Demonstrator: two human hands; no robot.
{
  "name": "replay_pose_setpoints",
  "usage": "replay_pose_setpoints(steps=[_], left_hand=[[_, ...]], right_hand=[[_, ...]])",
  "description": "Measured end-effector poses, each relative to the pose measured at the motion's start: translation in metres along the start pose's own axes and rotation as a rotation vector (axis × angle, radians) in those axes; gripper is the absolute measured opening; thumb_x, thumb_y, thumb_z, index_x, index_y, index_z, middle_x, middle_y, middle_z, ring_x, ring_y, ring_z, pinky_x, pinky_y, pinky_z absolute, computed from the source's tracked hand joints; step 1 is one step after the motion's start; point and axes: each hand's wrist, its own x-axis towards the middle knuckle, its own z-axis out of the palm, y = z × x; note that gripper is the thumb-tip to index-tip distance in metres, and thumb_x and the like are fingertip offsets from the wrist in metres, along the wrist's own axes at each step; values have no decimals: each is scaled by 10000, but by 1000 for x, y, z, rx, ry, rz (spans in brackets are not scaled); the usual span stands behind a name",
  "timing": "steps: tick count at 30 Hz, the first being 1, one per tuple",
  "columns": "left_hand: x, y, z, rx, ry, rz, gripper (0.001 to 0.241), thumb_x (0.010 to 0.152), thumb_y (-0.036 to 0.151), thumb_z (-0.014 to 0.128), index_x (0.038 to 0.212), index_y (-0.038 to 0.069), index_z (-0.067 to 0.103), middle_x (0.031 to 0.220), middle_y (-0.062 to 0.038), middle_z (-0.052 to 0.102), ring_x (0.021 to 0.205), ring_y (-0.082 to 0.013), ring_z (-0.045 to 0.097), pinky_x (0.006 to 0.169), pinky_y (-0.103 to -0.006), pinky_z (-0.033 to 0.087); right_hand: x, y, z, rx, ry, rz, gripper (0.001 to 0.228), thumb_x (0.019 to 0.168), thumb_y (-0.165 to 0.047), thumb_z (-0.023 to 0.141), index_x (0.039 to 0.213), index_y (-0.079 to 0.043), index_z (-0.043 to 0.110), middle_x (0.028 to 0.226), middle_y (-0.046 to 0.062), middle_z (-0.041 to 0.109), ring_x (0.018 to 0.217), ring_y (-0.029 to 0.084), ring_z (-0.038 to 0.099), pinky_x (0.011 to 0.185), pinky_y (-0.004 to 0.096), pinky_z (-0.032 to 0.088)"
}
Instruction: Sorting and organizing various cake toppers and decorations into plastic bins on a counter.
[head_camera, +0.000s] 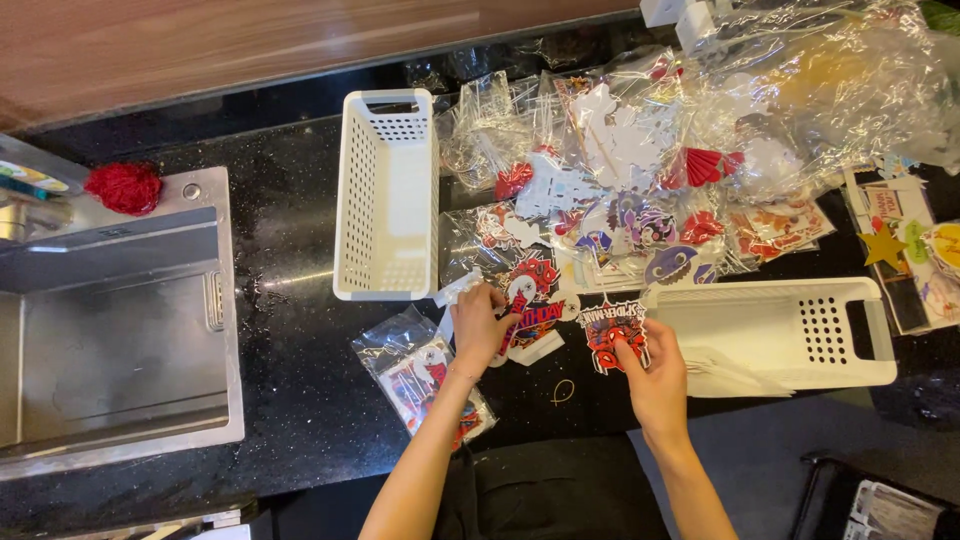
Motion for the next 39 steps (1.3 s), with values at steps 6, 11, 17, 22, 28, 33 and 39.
replay_pose_setpoints(steps=[6, 11, 17, 22, 28, 33, 39], left_hand=[[-25, 35, -72, -406, 54, -290, 260, 808, 202, 849, 928, 128, 631, 920, -143, 786, 917, -371, 753, 786, -422, 562], [-66, 35, -70, -434, -256, -101, 287, 690, 392, 911, 872, 238, 751, 826, -40, 810, 891, -297, 768, 822, -387, 576], [-65, 17, -11, -84, -434, 49, 504, 717, 363, 882, 1133, 211, 642, 950, -58, 738, 977, -325, 712, 855, -448, 562], [-33, 23, -20, 112, -80, 207, 380, 874, 318, 779, 1175, 137, 633, 1091, -75, 628, 1087, -289, 612, 919, -399, 514], [-2, -14, 24, 230, -23, 96, 681, 692, 368, 917, 1210, 113, 558, 1123, -93, 594, 1105, -315, 565, 940, -443, 474], [-18, 1, -19, -143, -37, -40, 426, 820, 71, 821, 1176, 72, 585, 1185, -144, 626, 989, -311, 649, 797, -429, 521], [-56, 17, -100, -481, -139, -102, 156, 970, 153, 659, 1073, 57, 725, 912, -79, 775, 749, -150, 699, 672, -272, 562]], right_hand=[[5, -13, 10, 50, 19, -28, 455, 919, -30, 730, 1345, -9, 570, 1100, 140, 706, 983, 147, 655, 858, 293, 573], [-7, -82, 22, 156, 18, 25, 538, 862, -18, 769, 1371, -45, 595, 979, 106, 705, 876, 118, 663, 770, 240, 591], [7, -89, 9, 92, 37, -26, 428, 870, -19, 768, 1285, -45, 667, 1073, 114, 717, 953, 134, 667, 846, 283, 583], [-4, -84, -4, -8, 81, -40, 386, 914, -46, 734, 1293, -68, 664, 1155, 111, 720, 1001, 152, 674, 886, 300, 562], [-22, -66, 8, -495, -43, -191, 464, 925, -77, 677, 1381, -111, 599, 1177, 147, 697, 1011, 288, 693, 869, 383, 533], [-13, -10, 35, -613, -84, -289, 368, 1001, -69, 537, 1369, -70, 557, 1251, 149, 548, 1149, 320, 589, 990, 420, 441], [-26, -6, 38, -1031, -165, -578, 761, 992, -174, 576, 1620, -46, 166, 1669, 305, 78, 1540, 499, 131, 1219, 585, 224]])
